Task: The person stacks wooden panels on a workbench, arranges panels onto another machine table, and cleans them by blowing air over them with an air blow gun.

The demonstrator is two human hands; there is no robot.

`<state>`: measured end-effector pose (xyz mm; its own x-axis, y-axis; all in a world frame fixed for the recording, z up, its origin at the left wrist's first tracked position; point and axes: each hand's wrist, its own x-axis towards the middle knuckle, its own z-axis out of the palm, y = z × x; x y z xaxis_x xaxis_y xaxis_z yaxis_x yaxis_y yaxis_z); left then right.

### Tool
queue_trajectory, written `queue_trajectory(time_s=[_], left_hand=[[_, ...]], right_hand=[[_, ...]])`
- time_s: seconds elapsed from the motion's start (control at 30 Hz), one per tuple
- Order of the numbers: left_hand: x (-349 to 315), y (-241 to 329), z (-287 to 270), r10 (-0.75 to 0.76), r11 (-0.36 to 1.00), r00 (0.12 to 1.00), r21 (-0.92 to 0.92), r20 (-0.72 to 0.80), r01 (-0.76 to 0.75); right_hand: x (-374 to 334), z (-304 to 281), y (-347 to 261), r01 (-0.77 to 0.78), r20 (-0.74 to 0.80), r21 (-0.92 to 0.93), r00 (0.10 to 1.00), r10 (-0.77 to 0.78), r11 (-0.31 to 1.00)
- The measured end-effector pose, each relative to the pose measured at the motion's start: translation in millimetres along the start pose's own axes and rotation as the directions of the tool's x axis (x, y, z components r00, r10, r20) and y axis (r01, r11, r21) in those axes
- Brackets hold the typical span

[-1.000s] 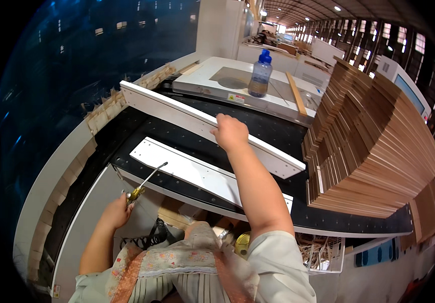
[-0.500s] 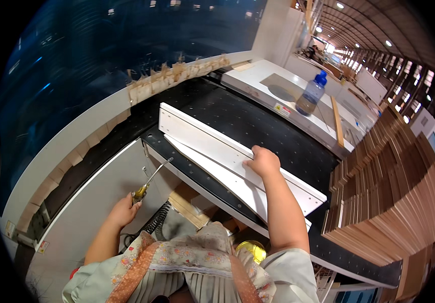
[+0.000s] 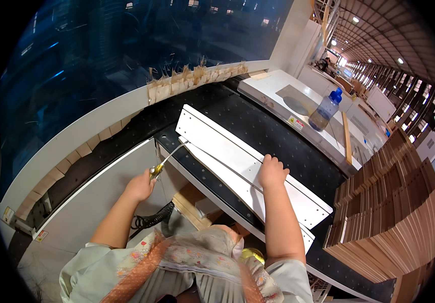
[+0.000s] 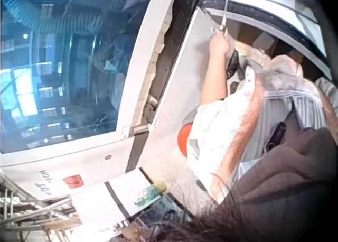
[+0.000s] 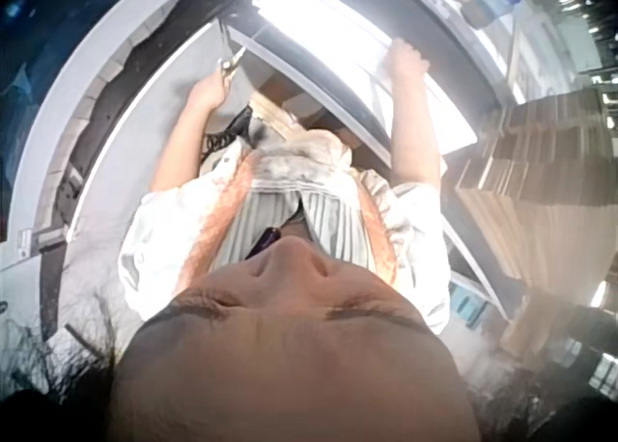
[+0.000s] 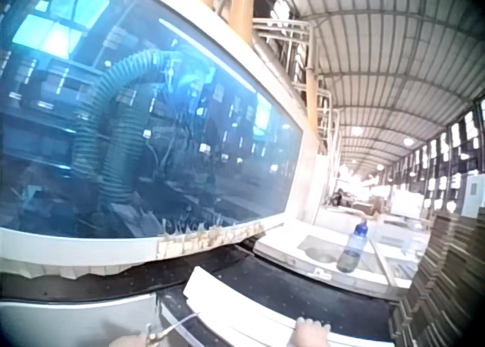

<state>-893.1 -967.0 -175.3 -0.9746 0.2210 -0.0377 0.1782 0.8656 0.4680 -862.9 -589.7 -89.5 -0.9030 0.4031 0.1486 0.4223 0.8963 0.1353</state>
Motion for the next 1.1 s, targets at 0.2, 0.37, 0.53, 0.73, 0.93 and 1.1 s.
queue_trajectory(time_s=[0.2,0.37,0.53,0.73,0.93,1.1], left_hand=[[41.6,-15.5,-6.4,-0.059,0.998,0.998,-0.019,-0.026,0.058],[59.3,-17.3,-3.7,-0.049,0.999,0.999,-0.008,-0.004,0.049],[69.9,-20.5,-3.9,-0.058,0.998,0.998,0.003,0.019,0.058],[71.4,-25.6,-13.8,-0.052,0.998,0.998,-0.038,0.03,0.053],[78.7,-34.5,-20.7,-0.092,0.996,0.995,-0.008,0.048,0.093],[84.2,-37.5,-17.3,-0.054,0.998,0.998,0.019,0.044,0.053]], right_hand=[[-15.0,1.4,-7.8,0.014,-0.145,0.114,0.989,0.003,0.993],[-8.0,6.3,-3.8,-0.013,-0.111,0.098,0.994,0.024,0.995],[-7.8,4.0,-6.6,-0.011,-0.127,0.131,0.991,0.028,0.991],[-3.3,8.6,-5.2,-0.015,-0.13,0.139,0.991,0.033,0.99],[-5.2,8.7,-6.4,-0.02,-0.147,0.136,0.988,0.041,0.991],[-6.4,7.7,-7.2,-0.011,-0.167,0.142,0.985,0.035,0.99]])
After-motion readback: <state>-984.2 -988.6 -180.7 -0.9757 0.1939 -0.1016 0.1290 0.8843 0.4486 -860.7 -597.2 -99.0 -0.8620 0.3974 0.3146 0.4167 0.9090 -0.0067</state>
